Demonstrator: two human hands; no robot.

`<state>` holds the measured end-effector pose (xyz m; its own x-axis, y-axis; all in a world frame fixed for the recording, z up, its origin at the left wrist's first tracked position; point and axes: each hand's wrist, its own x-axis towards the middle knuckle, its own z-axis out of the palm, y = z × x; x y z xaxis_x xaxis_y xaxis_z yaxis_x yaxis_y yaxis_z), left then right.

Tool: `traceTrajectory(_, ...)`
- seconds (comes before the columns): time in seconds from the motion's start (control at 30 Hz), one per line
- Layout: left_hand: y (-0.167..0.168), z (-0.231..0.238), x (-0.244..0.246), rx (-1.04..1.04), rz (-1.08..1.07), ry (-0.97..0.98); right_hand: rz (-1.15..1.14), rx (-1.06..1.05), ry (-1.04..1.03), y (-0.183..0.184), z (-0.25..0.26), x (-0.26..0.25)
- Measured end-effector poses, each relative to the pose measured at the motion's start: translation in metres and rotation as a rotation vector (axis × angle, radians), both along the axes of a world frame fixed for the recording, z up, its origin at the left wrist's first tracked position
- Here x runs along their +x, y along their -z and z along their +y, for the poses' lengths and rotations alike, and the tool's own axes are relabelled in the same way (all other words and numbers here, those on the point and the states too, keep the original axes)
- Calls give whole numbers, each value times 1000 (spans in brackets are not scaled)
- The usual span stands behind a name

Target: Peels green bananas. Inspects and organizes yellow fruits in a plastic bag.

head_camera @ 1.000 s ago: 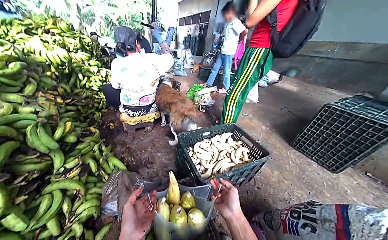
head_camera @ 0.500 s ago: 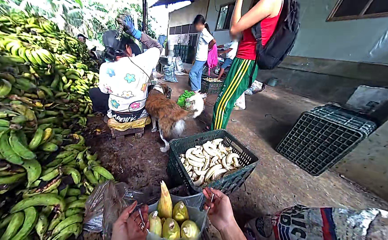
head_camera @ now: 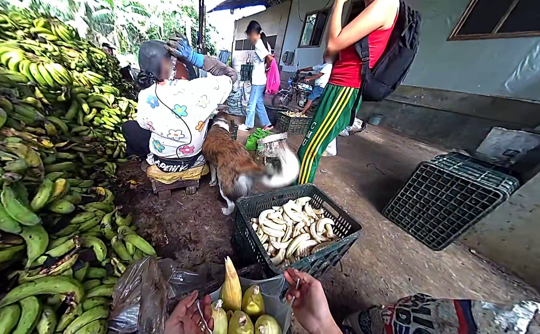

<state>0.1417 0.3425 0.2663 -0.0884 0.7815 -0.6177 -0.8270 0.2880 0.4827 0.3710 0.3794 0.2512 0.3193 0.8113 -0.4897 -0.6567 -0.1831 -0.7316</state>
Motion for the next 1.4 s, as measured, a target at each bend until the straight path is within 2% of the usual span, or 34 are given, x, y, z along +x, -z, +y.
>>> traceTrajectory(0.63,-2,-3,14,19,40,52,-77,-39,-6,5,3,-3)
traceTrajectory(1.4,-6,-2,15,-28,12,12,-134,-76,-39,12,7,-6)
